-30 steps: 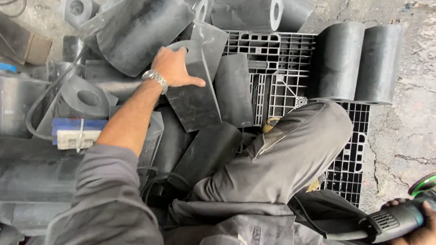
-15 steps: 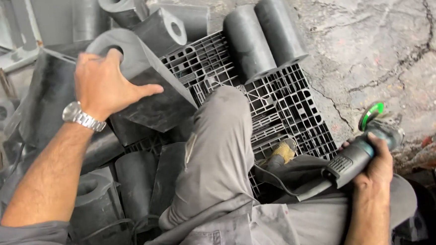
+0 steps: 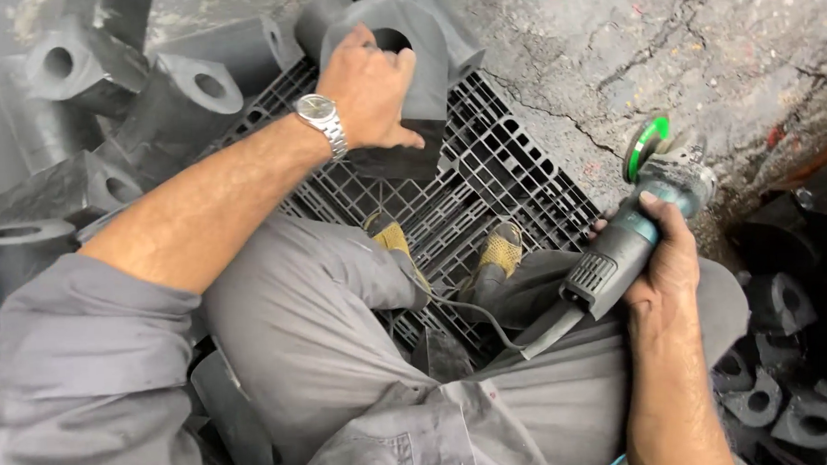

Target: The recorder uses a handheld angle grinder to shape and smooth black rubber industrial components while sitting on a pallet.

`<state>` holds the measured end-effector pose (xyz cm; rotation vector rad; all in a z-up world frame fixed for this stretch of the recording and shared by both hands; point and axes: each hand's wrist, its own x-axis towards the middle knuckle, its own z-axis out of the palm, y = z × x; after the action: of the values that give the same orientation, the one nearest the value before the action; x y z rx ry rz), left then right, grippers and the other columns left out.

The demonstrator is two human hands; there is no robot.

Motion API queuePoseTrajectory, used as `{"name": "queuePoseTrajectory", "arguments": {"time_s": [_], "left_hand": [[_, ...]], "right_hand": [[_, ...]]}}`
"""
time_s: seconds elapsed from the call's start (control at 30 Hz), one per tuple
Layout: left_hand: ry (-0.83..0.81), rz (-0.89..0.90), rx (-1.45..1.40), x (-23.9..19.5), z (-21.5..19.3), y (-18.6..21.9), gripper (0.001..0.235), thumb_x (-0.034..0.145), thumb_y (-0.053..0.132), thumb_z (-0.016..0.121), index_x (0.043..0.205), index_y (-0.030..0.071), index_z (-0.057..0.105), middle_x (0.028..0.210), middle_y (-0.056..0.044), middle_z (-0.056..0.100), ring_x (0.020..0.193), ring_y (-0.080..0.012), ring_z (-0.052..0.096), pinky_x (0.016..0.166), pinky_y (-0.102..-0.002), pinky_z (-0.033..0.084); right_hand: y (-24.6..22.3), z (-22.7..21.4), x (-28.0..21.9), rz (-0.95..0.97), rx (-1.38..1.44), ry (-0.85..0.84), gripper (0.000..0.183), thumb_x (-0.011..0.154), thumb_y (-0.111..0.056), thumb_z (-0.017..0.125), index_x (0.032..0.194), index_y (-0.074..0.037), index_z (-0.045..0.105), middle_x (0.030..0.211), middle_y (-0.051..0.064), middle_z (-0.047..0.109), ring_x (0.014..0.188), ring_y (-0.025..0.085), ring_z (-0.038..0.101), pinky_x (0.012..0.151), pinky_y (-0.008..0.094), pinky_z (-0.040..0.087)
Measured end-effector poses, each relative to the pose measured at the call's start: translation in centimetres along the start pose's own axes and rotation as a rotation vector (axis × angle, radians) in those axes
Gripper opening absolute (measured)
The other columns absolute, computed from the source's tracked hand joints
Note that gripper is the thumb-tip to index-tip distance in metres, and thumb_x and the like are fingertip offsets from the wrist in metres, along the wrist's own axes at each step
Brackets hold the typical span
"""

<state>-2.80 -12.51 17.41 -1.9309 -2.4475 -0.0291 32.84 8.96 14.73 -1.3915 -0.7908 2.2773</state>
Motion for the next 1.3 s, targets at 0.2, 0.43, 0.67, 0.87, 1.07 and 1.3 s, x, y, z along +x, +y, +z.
{"name": "queuePoseTrajectory", "arguments": {"time_s": [0.2,0.43,0.67,0.87,1.07,1.3], "left_hand": [[-0.035,0.121,-0.112,5.1,3.1,5.0,0.083,0.061,0.069,0.09,0.096,-0.002,0.062,0.075,-0.02,0.069,0.079,-0.0409,0.068,0.094,-0.051,0.046],[-0.101,0.008,-0.234,6.6,9.0,8.5,0.082,0.064,0.068,0.089,0.097,-0.002,0.062,0.078,-0.019,0.069,0.085,-0.0385,0.067,0.103,-0.046,0.043],[-0.136,0.171,-0.26,3.5,16.5,16.3,0.079,0.068,0.059,0.089,0.109,0.0,0.059,0.092,-0.015,0.068,0.093,-0.0326,0.068,0.101,-0.047,0.043],[-0.075,0.283,-0.052,2.1,17.5,19.2,0.059,0.073,0.023,0.082,0.123,0.005,0.055,0.115,-0.011,0.063,0.117,-0.0274,0.06,0.108,-0.043,0.042],[-0.026,0.052,-0.061,-0.9,18.5,18.9,0.043,0.086,0.017,0.069,0.125,0.001,0.058,0.12,-0.014,0.061,0.12,-0.0297,0.058,0.106,-0.046,0.044],[-0.003,-0.29,-1.0,-6.4,4.7,24.8,0.041,0.1,0.044,0.061,0.117,0.007,0.068,0.107,-0.013,0.074,0.1,-0.0317,0.072,0.085,-0.045,0.057]], "right_hand": [[0.0,-0.2,-0.4,0.025,0.0,0.069,0.031,0.092,-0.023,0.073,0.112,-0.004,0.058,0.088,0.014,0.065,0.076,0.029,0.068,0.075,0.046,0.061],[0.4,-1.1,-0.4,0.024,0.042,0.053,0.03,0.092,-0.024,0.072,0.109,-0.004,0.058,0.088,0.014,0.066,0.076,0.029,0.069,0.074,0.044,0.061],[0.4,-0.8,-0.5,0.018,-0.009,0.049,0.031,0.09,-0.025,0.07,0.11,-0.005,0.057,0.089,0.014,0.067,0.076,0.028,0.069,0.073,0.045,0.061],[1.5,-0.6,-0.5,0.056,-0.033,0.04,0.037,0.089,-0.024,0.072,0.112,-0.001,0.056,0.088,0.014,0.066,0.075,0.029,0.069,0.072,0.044,0.061],[2.2,0.8,-0.8,0.057,-0.121,0.049,0.038,0.086,-0.024,0.072,0.111,-0.001,0.057,0.087,0.013,0.068,0.075,0.028,0.071,0.069,0.045,0.062],[3.0,0.0,-1.2,-0.08,-0.176,-0.007,0.035,0.087,-0.022,0.074,0.111,-0.001,0.059,0.089,0.012,0.07,0.076,0.025,0.072,0.069,0.041,0.062]]}}
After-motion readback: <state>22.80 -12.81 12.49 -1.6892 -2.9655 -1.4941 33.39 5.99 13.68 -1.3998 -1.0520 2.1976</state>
